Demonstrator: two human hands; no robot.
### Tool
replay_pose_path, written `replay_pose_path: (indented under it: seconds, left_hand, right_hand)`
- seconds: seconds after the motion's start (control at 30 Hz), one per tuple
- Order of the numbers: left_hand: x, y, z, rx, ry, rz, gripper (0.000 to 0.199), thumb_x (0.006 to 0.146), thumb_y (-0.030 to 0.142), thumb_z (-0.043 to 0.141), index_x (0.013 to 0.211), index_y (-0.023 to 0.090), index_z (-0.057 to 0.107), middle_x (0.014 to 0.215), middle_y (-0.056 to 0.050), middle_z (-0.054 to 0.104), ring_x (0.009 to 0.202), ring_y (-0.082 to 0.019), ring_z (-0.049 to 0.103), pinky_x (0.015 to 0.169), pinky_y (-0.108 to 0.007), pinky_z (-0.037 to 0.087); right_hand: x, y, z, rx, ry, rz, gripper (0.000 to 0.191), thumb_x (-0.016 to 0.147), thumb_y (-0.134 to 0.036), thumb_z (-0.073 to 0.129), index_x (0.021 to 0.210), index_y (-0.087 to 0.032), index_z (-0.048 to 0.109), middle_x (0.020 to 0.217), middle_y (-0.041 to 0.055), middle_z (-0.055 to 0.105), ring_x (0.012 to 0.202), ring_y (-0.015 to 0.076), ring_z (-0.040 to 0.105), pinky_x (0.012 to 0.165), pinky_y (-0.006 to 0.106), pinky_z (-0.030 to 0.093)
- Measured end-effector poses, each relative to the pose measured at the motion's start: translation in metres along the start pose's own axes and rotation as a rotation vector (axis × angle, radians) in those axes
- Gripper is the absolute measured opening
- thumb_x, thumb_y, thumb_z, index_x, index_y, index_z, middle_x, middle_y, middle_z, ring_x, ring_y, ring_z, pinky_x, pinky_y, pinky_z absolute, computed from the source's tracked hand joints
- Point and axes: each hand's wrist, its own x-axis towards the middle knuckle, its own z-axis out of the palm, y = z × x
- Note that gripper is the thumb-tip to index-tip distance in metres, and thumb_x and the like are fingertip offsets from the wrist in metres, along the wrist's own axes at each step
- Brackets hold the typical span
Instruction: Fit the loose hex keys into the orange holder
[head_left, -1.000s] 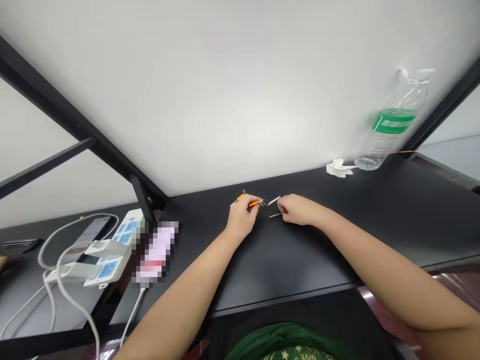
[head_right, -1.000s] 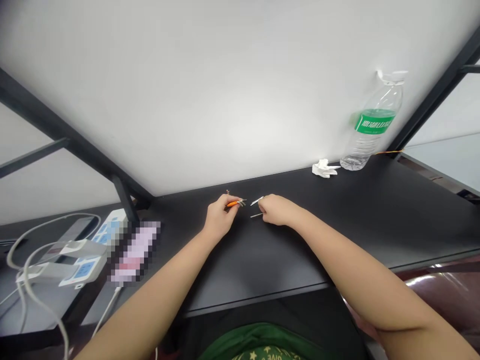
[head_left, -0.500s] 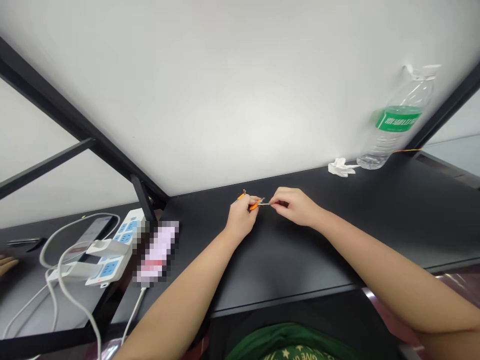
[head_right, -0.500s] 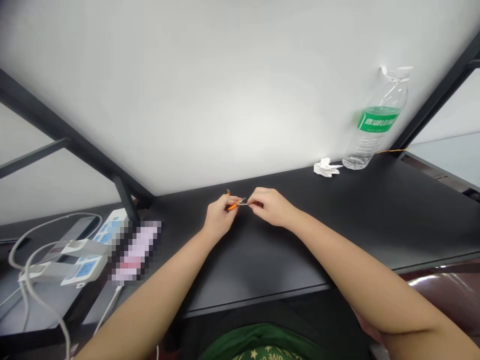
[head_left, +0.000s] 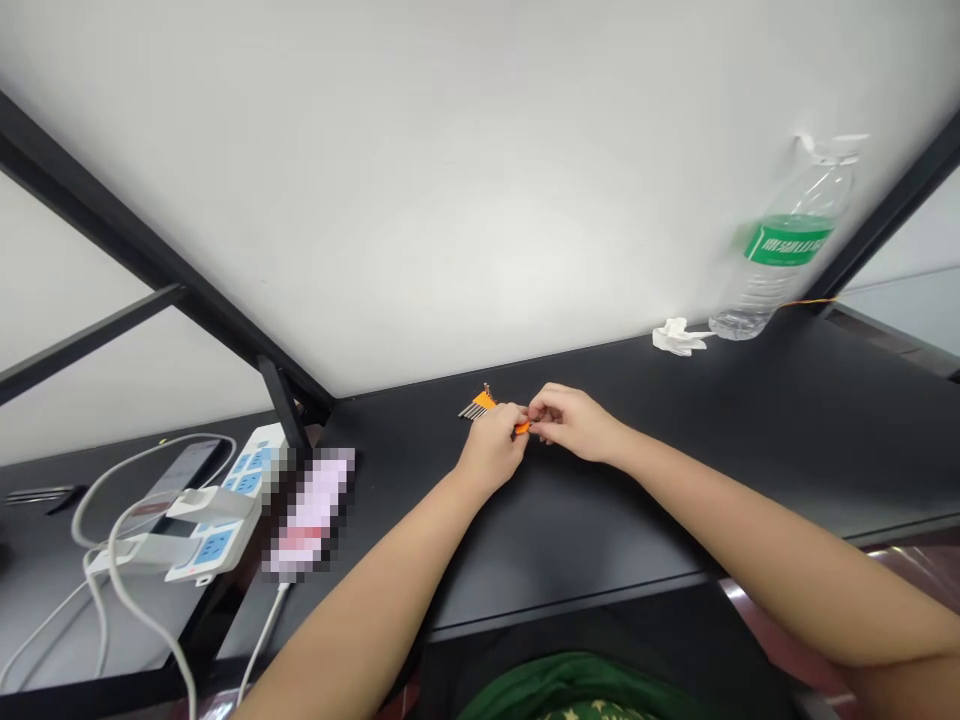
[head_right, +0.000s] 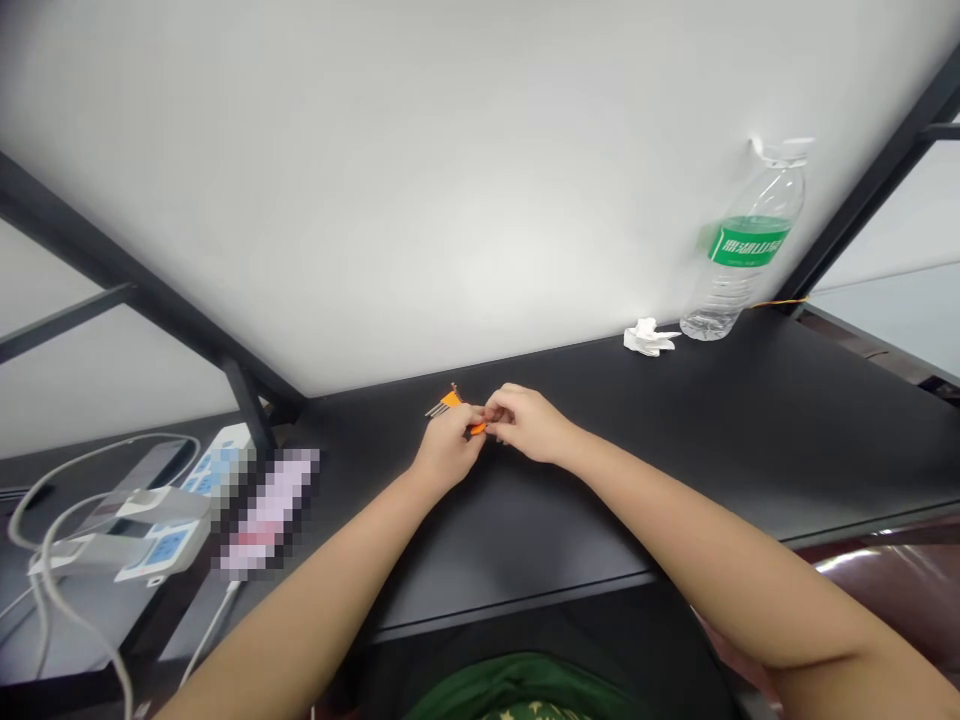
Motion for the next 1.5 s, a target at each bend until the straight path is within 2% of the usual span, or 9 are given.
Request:
replay_pose_path:
  seconds: [0.1, 0.2, 0.27, 0.37, 0.57, 0.83, 1.03, 1.23, 1.5]
  left_hand:
    - [0.001, 0.000, -0.002, -0.033, 0.009, -0.036, 0.011, 0.085, 0.012, 0.063, 0.086, 0.022, 0.059, 0.099, -0.003, 0.077, 0.085, -0.018, 0.072, 0.077, -0.032, 0.058]
    - [0.002, -0.003, -0.005, -0.071, 0.022, -0.088, 0.011, 0.087, 0.012, 0.063, 0.086, 0.022, 0.059, 0.100, -0.002, 0.077, 0.089, -0.018, 0.073, 0.081, -0.032, 0.058]
    - [0.002, -0.005, -0.006, -0.073, 0.016, -0.121, 0.010, 0.087, 0.013, 0.063, 0.088, 0.023, 0.060, 0.101, -0.002, 0.077, 0.091, -0.018, 0.073, 0.082, -0.033, 0.059]
    - [0.001, -0.006, -0.006, -0.067, -0.007, -0.144, 0.010, 0.088, 0.015, 0.064, 0.092, 0.023, 0.062, 0.101, -0.001, 0.077, 0.091, -0.018, 0.073, 0.084, -0.033, 0.058]
    - [0.000, -0.006, -0.004, -0.079, -0.028, -0.158, 0.007, 0.089, 0.017, 0.064, 0.090, 0.024, 0.063, 0.100, -0.001, 0.077, 0.090, -0.018, 0.073, 0.082, -0.034, 0.058]
    - [0.001, -0.007, -0.004, -0.082, -0.031, -0.171, 0.006, 0.090, 0.018, 0.063, 0.088, 0.023, 0.062, 0.102, -0.001, 0.077, 0.093, -0.018, 0.073, 0.085, -0.035, 0.058]
    - [0.002, -0.007, -0.004, -0.077, -0.024, -0.172, 0.005, 0.089, 0.019, 0.063, 0.088, 0.023, 0.062, 0.101, -0.002, 0.077, 0.092, -0.019, 0.073, 0.084, -0.036, 0.058]
    - [0.001, -0.010, -0.002, -0.102, 0.000, -0.152, 0.010, 0.087, 0.014, 0.064, 0.083, 0.022, 0.059, 0.100, -0.002, 0.077, 0.091, -0.018, 0.074, 0.084, -0.035, 0.060]
    - [0.003, -0.009, -0.004, -0.137, 0.007, -0.180, 0.012, 0.084, 0.010, 0.065, 0.083, 0.022, 0.063, 0.099, -0.001, 0.078, 0.090, -0.018, 0.075, 0.083, -0.034, 0.061]
  right_hand:
    - [0.000, -0.001, 0.000, 0.043, -0.028, 0.045, 0.008, 0.088, -0.024, 0.062, 0.094, -0.019, 0.060, 0.086, 0.0002, 0.066, 0.072, 0.0109, 0.066, 0.069, 0.024, 0.053]
    - [0.001, 0.001, -0.014, -0.165, -0.014, 0.048, 0.008, 0.092, -0.026, 0.057, 0.093, -0.019, 0.062, 0.081, 0.0004, 0.067, 0.072, 0.0117, 0.064, 0.070, 0.025, 0.050]
    - [0.003, 0.008, -0.026, -0.430, 0.012, 0.037, 0.009, 0.091, -0.024, 0.058, 0.089, -0.019, 0.066, 0.087, 0.0028, 0.068, 0.078, 0.0132, 0.063, 0.075, 0.026, 0.048]
    - [0.005, 0.023, -0.039, -0.704, -0.060, 0.099, 0.016, 0.091, -0.024, 0.059, 0.098, -0.021, 0.073, 0.105, 0.0065, 0.067, 0.088, 0.0161, 0.063, 0.079, 0.027, 0.046]
    - [0.006, 0.034, -0.038, -0.816, -0.141, 0.136, 0.028, 0.096, -0.025, 0.053, 0.114, -0.025, 0.074, 0.114, 0.0070, 0.065, 0.097, 0.0173, 0.065, 0.079, 0.025, 0.046]
    - [0.006, 0.027, -0.034, -0.861, -0.170, 0.144, 0.030, 0.098, -0.026, 0.050, 0.116, -0.026, 0.074, 0.110, 0.0069, 0.064, 0.089, 0.0150, 0.063, 0.073, 0.024, 0.043]
    - [0.005, 0.020, -0.031, -0.906, -0.164, 0.126, 0.026, 0.095, -0.021, 0.048, 0.093, -0.020, 0.074, 0.102, 0.0088, 0.064, 0.076, 0.0138, 0.060, 0.062, 0.025, 0.038]
    - [0.001, 0.012, -0.024, -0.845, -0.232, 0.225, 0.005, 0.077, -0.012, 0.063, 0.076, -0.017, 0.064, 0.089, 0.0086, 0.066, 0.067, 0.0142, 0.056, 0.055, 0.025, 0.033]
    - [-0.001, -0.005, -0.026, -0.399, -0.157, -0.070, 0.008, 0.085, -0.014, 0.057, 0.083, -0.019, 0.063, 0.077, -0.0011, 0.064, 0.067, 0.0088, 0.054, 0.065, 0.020, 0.040]
